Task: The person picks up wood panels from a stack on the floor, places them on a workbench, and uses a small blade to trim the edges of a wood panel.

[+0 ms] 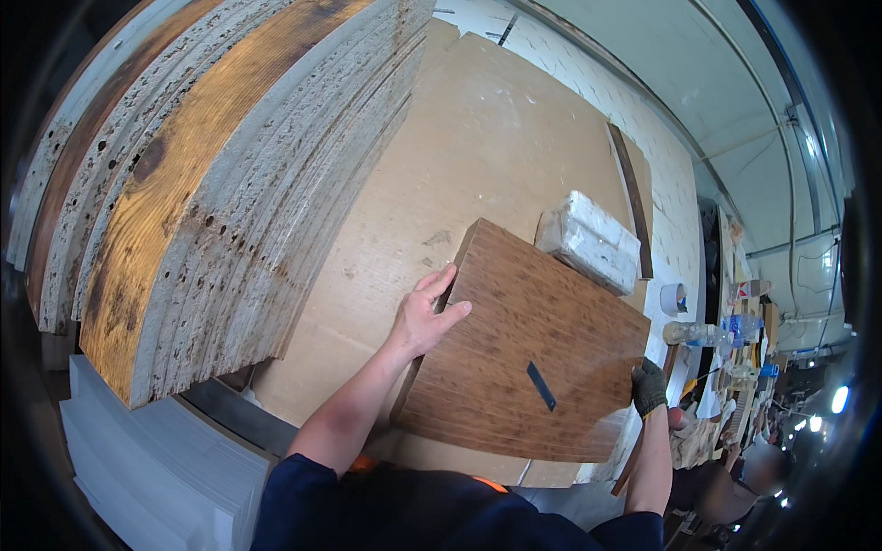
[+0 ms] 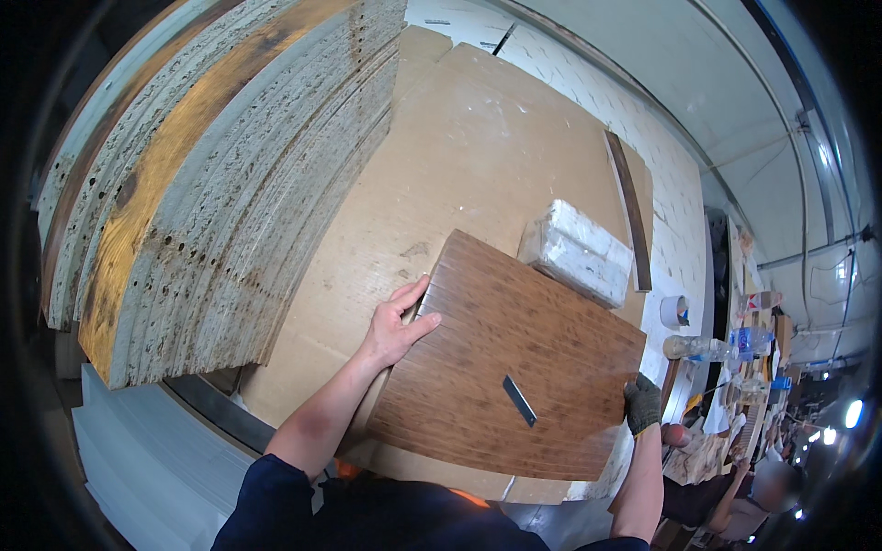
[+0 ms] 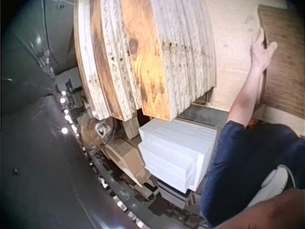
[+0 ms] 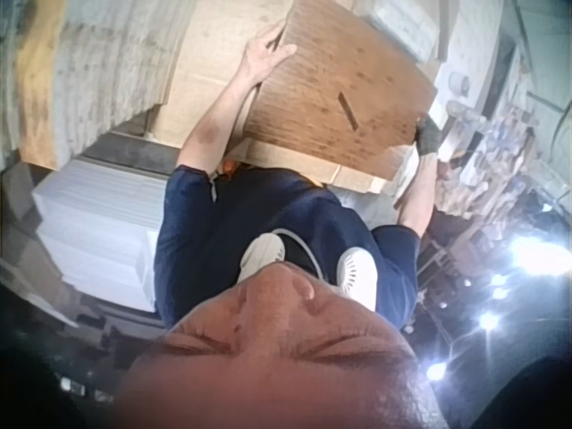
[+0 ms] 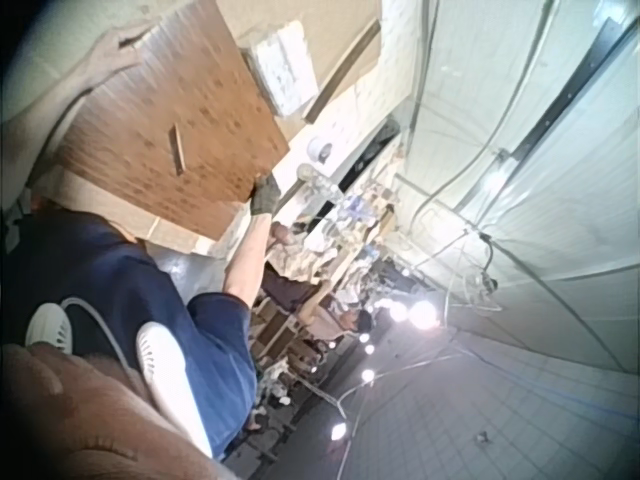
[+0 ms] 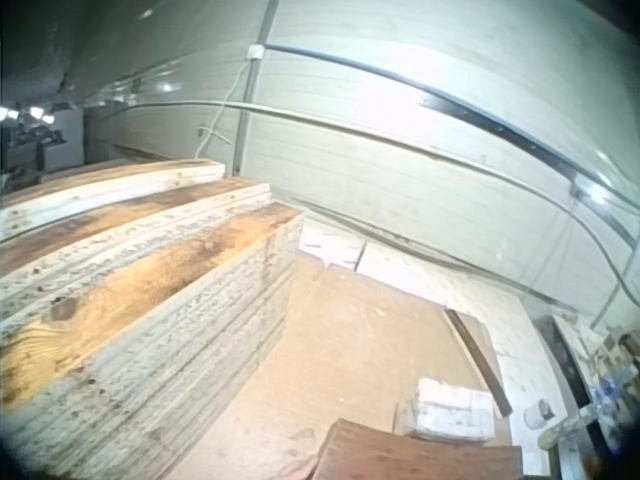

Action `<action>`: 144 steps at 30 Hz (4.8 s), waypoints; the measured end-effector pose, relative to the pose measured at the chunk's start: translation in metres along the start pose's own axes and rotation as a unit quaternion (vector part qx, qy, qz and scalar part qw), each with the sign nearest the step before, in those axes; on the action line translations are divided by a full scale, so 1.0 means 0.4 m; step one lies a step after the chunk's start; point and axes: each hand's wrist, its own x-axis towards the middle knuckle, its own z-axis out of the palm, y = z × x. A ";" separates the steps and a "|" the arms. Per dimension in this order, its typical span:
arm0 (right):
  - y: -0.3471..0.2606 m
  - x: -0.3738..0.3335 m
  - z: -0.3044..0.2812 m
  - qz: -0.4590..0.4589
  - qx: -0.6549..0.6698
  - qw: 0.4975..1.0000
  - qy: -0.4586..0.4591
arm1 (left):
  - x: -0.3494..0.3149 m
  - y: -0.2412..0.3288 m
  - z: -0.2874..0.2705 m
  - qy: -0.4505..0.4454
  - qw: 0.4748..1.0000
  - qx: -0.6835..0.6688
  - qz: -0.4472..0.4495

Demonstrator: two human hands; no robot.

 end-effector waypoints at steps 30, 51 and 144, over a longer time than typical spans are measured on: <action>0.014 0.018 -0.027 -0.057 -0.131 0.989 -0.023 | 0.001 0.003 0.000 0.022 1.000 -0.010 0.004; -0.070 0.016 0.004 -0.107 -0.217 0.970 -0.025 | 0.064 0.104 0.018 -0.044 0.982 -0.154 -0.103; 0.084 0.109 -0.031 -0.138 -0.224 0.965 -0.011 | 0.063 0.072 0.047 0.010 0.990 -0.123 -0.072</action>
